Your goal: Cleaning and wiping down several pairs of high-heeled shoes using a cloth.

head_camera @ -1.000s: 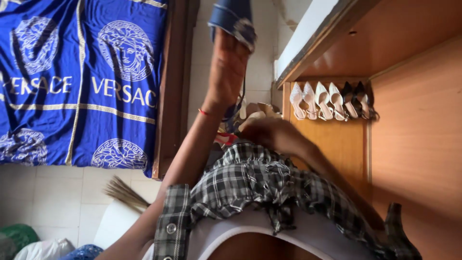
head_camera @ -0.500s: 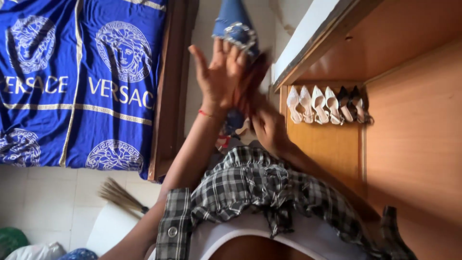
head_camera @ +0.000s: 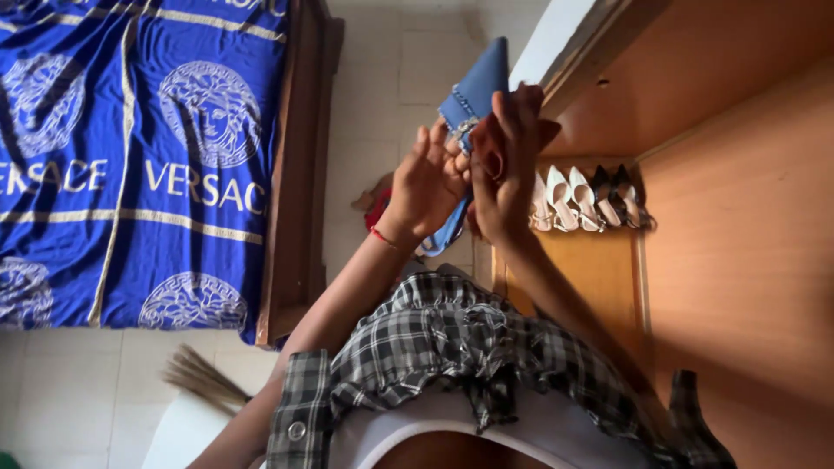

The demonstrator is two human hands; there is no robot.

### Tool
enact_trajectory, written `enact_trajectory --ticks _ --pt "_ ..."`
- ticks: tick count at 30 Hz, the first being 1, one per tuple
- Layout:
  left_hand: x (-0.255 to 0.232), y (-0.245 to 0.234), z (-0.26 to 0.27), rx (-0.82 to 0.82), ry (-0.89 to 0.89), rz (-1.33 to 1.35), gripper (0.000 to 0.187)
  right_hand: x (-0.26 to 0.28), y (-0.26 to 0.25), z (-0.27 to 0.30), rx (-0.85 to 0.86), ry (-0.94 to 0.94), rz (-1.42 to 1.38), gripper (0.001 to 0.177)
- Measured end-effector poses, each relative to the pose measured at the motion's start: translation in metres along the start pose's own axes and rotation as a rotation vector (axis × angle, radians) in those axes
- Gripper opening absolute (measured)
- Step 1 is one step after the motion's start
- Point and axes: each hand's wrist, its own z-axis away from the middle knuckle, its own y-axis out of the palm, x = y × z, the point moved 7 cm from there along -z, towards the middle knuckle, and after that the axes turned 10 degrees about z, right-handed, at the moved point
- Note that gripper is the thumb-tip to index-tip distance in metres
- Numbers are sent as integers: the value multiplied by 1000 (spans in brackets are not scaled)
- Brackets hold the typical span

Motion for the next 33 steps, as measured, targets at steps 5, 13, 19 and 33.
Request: enact_trajectory --ticks 5,13,19,33 --pt "-31 25 -5 138 67 53 48 -57 32 50 165 249 21 49" --pt "-88 15 -6 -191 39 -199 47 -196 24 114 223 425 -59 37" --pt "-55 1 2 -385 -208 -1534 57 -102 -57 21 -83 640 -732 28" --pt "-3 54 11 229 -353 -1587 34 -118 70 111 428 901 -1021 49"
